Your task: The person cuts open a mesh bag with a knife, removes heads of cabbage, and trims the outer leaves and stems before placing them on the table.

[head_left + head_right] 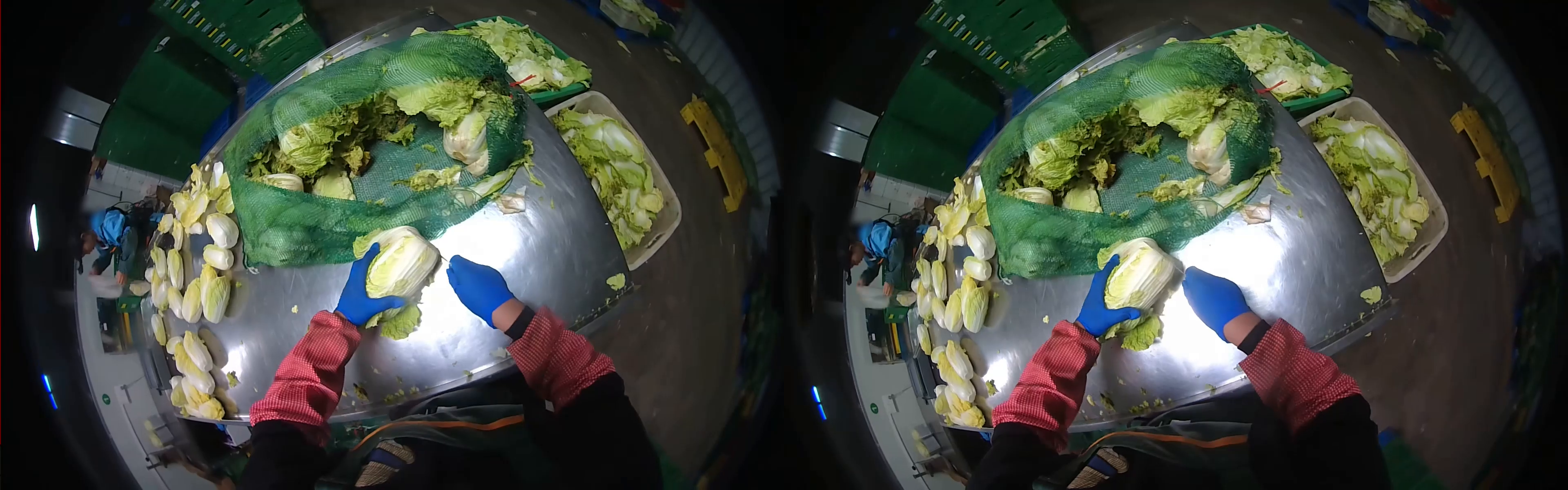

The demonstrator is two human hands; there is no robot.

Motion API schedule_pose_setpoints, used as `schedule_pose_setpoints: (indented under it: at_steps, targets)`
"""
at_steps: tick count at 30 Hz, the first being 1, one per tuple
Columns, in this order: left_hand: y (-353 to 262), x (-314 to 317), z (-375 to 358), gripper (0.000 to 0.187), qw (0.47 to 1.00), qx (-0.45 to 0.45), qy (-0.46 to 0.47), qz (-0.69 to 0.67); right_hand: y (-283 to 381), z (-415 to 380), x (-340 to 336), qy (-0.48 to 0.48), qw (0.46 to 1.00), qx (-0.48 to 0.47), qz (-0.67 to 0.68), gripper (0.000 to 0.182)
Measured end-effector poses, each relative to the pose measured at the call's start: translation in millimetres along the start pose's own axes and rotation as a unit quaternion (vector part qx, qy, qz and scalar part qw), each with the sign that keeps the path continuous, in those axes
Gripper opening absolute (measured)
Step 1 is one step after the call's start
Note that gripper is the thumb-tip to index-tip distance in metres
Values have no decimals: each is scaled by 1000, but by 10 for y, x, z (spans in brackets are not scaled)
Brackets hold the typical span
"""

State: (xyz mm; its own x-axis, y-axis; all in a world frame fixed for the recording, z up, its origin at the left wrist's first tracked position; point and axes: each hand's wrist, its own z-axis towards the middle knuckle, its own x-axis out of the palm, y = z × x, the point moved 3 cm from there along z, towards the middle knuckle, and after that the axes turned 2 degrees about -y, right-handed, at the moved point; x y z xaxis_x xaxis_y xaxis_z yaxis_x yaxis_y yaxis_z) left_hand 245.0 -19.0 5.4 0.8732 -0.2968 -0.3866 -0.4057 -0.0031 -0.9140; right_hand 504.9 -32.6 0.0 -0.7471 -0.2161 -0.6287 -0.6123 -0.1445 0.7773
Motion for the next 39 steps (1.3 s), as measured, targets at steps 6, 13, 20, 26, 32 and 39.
schedule_pose_setpoints:
  at_steps: [6, 13, 20, 26, 32, 39]
  targets:
    - [134, 13, 90, 112, 1000, 7, -4, -8, -223, 278, 268, 57, 997, 28, -52, 13]
    - [46, 13, 6, 104, 999, 36, -37, 2, -179, 603, 454, 78, 990, 83, -81, 19]
    - [-2, 392, -314, 68, 695, -210, -51, -686, -138, 328, -76, 158, 913, 296, 230, 33]
    - [-511, 469, -454, 75, 622, -170, -7, -764, 834, 103, -402, 83, 945, 154, 277, 63]
    - [-636, 111, -430, 88, 927, 30, 4, -374, 1017, -50, -330, 24, 973, 35, 227, 75]
    - [-696, 310, -928, 73, 789, -215, 17, -575, 818, -170, -325, 42, 979, -4, 198, 56]
